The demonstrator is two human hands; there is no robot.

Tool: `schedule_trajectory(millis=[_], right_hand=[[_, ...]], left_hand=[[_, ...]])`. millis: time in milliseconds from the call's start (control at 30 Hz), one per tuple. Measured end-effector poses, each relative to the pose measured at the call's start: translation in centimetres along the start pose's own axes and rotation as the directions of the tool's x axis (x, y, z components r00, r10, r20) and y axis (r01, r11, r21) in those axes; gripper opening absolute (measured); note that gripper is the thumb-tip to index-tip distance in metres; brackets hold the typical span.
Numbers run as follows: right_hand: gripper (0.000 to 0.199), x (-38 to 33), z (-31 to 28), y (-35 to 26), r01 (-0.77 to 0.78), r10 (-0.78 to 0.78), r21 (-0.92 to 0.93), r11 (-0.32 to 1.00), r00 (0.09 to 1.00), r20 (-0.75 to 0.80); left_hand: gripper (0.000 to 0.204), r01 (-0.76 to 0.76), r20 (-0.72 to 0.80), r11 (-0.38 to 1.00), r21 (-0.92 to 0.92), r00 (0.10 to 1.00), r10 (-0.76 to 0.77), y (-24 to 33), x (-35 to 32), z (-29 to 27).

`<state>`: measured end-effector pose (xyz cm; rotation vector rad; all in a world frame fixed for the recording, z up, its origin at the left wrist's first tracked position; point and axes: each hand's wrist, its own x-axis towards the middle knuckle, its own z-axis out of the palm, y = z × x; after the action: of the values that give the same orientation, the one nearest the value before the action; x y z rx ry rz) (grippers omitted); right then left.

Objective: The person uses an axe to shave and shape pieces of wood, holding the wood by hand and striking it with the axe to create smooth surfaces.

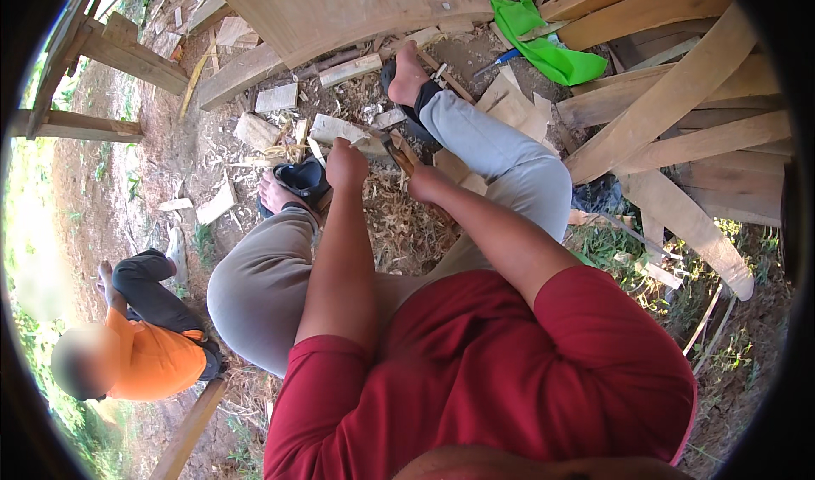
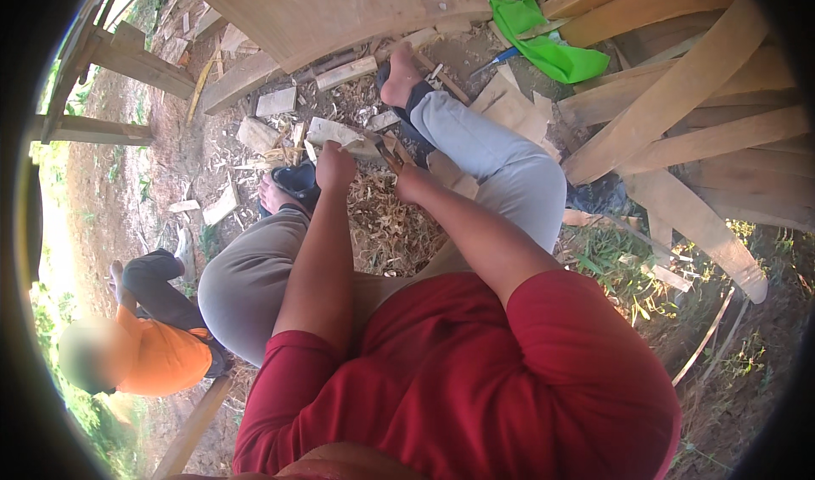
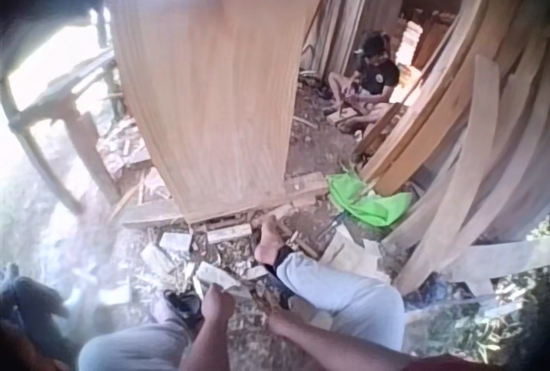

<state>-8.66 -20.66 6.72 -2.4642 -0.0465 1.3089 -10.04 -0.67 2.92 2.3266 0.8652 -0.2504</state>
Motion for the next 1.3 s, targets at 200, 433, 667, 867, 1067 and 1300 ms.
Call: schedule_trajectory(millis=[200,433,667,867,1067,1300], right_hand=[[0.047,-0.4,-0.5,0.1,-0.008,0.008,-0.02,1.0,1.0,0.028],[0.052,1.1,0.1,1.5,-0.009,0.009,-0.074,0.997,1.0,0.0],[0.051,0.7,-0.7,0.3,-0.03,0.032,-0.058,0.998,0.999,0.041],[0.044,0.3,-0.7,0.0,-0.006,0.004,-0.144,0.99,1.0,-0.016],[0.039,1.0,0.2,0.4,0.056,-0.061,-0.207,0.977,0.998,-0.019],[0.037,-0.1,0.4,1.3,0.199,-0.237,-0.295,0.935,0.966,-0.099]], left_hand=[[0.027,0.025,0.0,1.0,-0.016,1.0,-0.025,0.3,-0.1,-0.4],[0.028,-0.005,-0.027,0.999,-0.051,1.0,0.004,-0.2,0.2,0.3],[0.028,-0.019,-0.049,0.998,-0.059,0.999,0.016,-1.5,0.8,0.9],[0.026,0.015,-0.028,0.998,-0.06,0.999,-0.017,-0.9,0.4,0.1],[0.027,0.035,-0.037,0.998,-0.055,0.999,-0.037,-0.1,0.0,0.1],[0.027,0.058,-0.024,0.994,-0.098,0.998,-0.06,-0.4,0.4,0.1]])
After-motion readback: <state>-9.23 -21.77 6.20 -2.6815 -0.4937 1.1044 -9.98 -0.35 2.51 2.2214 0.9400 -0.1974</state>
